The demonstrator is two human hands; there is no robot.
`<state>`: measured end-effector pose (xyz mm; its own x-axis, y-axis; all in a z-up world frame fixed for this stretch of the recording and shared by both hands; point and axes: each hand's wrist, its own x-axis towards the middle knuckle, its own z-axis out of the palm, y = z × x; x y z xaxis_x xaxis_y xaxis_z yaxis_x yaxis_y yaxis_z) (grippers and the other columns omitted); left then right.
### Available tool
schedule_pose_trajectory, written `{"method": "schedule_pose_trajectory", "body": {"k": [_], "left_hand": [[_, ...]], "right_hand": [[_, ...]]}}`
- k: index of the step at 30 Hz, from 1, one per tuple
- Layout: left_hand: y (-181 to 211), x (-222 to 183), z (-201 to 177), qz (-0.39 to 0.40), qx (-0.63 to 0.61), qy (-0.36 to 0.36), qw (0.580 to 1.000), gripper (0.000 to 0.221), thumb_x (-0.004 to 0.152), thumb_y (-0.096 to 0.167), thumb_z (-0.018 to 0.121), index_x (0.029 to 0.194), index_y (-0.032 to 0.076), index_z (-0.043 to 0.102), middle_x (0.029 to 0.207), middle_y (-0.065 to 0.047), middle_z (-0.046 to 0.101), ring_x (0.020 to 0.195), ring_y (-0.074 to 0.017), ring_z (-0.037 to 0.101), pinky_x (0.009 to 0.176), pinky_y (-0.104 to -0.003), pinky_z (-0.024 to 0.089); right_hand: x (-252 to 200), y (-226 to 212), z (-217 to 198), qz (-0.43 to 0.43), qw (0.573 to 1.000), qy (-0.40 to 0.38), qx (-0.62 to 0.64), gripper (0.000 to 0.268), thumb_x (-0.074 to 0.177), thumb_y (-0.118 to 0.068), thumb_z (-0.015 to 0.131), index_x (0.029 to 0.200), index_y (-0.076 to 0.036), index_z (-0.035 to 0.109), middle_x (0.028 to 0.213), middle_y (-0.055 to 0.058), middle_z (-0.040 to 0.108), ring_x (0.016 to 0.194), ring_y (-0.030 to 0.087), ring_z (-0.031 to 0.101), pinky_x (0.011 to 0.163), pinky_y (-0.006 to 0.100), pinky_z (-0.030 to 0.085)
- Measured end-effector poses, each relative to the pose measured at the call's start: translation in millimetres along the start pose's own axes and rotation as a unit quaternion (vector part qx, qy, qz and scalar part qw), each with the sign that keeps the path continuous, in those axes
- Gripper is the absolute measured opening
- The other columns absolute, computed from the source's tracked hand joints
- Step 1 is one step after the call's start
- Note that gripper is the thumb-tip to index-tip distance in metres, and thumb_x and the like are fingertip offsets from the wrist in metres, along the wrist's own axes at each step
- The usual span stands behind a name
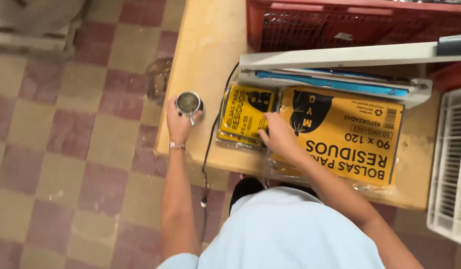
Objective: The person is using a manual heat sealer to seal plastic bags and then organizing the sealed bags into plastic crates.
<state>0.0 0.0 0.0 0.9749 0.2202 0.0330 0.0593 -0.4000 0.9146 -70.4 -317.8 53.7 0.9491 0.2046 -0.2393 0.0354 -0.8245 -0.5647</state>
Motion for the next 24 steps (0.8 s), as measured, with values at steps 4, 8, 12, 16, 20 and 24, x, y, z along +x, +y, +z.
{"method": "schedule_pose_trajectory", "body": {"k": [4, 8, 12, 16, 20, 24], "left_hand": [[-14, 9, 4, -0.031, -0.004, -0.025, 0.999, 0.090, 0.052, 0.018, 0.100, 0.129, 0.008, 0.054, 0.131, -0.011, 0.053, 0.125, -0.0284, 0.054, 0.101, -0.045, 0.052], [-34, 18, -1, 0.019, -0.015, -0.054, 0.998, 0.087, 0.054, 0.021, 0.100, 0.127, 0.006, 0.054, 0.126, -0.013, 0.054, 0.124, -0.0304, 0.055, 0.101, -0.042, 0.053], [-37, 22, -3, 0.038, -0.025, -0.083, 0.995, 0.088, 0.056, 0.020, 0.098, 0.129, 0.003, 0.052, 0.126, -0.016, 0.052, 0.125, -0.0332, 0.053, 0.103, -0.044, 0.053], [-51, 20, -5, 0.044, -0.033, -0.084, 0.995, 0.090, 0.058, 0.021, 0.097, 0.133, 0.003, 0.050, 0.129, -0.016, 0.050, 0.127, -0.0322, 0.052, 0.104, -0.043, 0.051], [-38, 12, -8, 0.029, -0.039, -0.068, 0.997, 0.100, 0.061, 0.021, 0.096, 0.143, 0.006, 0.042, 0.140, -0.017, 0.045, 0.136, -0.0340, 0.042, 0.109, -0.055, 0.044], [-72, -39, 0, 0.045, 0.005, 0.192, 0.980, 0.063, 0.075, 0.019, 0.091, 0.127, 0.011, 0.057, 0.113, -0.006, 0.059, 0.102, -0.0191, 0.062, 0.080, -0.029, 0.055]], "right_hand": [[54, 4, 23, 0.116, 0.993, 0.005, -0.018, 0.057, 0.094, -0.026, 0.064, 0.134, 0.008, 0.043, 0.118, 0.027, 0.056, 0.110, 0.045, 0.063, 0.095, 0.053, 0.052], [76, -14, 26, 0.215, 0.973, 0.044, -0.076, 0.073, 0.088, -0.036, 0.072, 0.133, 0.009, 0.038, 0.117, 0.030, 0.057, 0.105, 0.047, 0.066, 0.091, 0.053, 0.055], [89, -13, 34, 0.270, 0.960, 0.077, -0.016, 0.094, 0.072, -0.034, 0.088, 0.136, 0.010, 0.036, 0.119, 0.031, 0.056, 0.107, 0.049, 0.065, 0.093, 0.058, 0.053], [97, 11, 66, 0.304, 0.950, 0.077, 0.002, 0.085, 0.069, -0.034, 0.088, 0.132, 0.003, 0.043, 0.116, 0.024, 0.062, 0.109, 0.045, 0.065, 0.096, 0.057, 0.051], [96, 14, 67, 0.289, 0.948, 0.120, 0.056, 0.050, 0.075, -0.030, 0.081, 0.114, -0.004, 0.061, 0.102, 0.016, 0.069, 0.103, 0.038, 0.068, 0.090, 0.052, 0.053], [70, 3, 44, 0.191, 0.939, 0.241, 0.154, 0.033, 0.077, -0.014, 0.078, 0.108, -0.009, 0.069, 0.092, 0.015, 0.069, 0.090, 0.036, 0.069, 0.075, 0.048, 0.058]]}}
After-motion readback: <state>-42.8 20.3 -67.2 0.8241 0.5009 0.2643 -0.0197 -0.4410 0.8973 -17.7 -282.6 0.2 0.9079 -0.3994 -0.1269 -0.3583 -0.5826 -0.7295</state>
